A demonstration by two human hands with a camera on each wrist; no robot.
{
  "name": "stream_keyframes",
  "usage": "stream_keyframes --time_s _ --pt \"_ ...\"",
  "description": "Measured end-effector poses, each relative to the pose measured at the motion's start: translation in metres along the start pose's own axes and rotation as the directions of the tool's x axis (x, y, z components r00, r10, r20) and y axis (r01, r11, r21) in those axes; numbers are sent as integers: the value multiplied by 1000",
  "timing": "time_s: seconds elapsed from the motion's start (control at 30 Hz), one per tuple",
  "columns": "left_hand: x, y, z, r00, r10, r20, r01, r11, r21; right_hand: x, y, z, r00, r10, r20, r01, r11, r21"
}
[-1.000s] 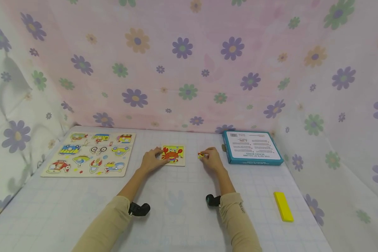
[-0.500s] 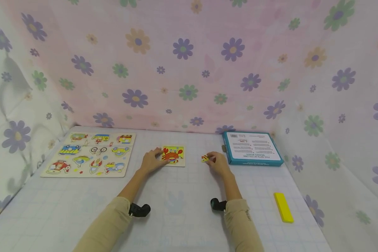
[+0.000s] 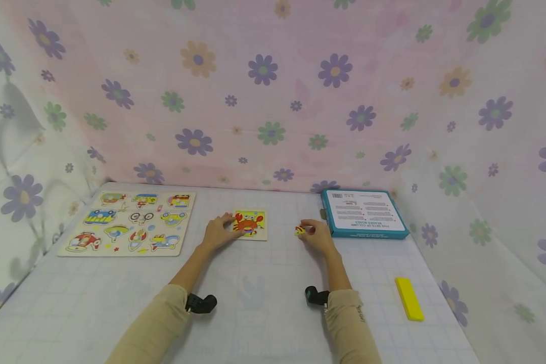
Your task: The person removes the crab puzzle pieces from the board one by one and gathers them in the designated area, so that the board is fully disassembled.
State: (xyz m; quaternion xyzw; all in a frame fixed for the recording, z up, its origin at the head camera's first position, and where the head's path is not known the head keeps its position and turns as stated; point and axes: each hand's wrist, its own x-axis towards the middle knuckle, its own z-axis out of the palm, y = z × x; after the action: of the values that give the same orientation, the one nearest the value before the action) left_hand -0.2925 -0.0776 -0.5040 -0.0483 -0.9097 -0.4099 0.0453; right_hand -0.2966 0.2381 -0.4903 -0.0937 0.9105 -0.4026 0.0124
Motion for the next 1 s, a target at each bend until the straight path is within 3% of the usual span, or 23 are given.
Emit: stream_keyframes --time_s 0.4,0.8,1.0 --pt "0 1 2 1000 4 4 -4 1000 -4 -3 6 -7 999 -39 24 39 999 -9" --pt "0 1 1 1000 -4 5 4 1000 -5 -6 8 -9 1000 6 -26 -6 1000 5" --pt "0 -1 0 1000 3 -3 -3 1000 -12 -5 6 -8 999 -12 -35 11 1000 -10"
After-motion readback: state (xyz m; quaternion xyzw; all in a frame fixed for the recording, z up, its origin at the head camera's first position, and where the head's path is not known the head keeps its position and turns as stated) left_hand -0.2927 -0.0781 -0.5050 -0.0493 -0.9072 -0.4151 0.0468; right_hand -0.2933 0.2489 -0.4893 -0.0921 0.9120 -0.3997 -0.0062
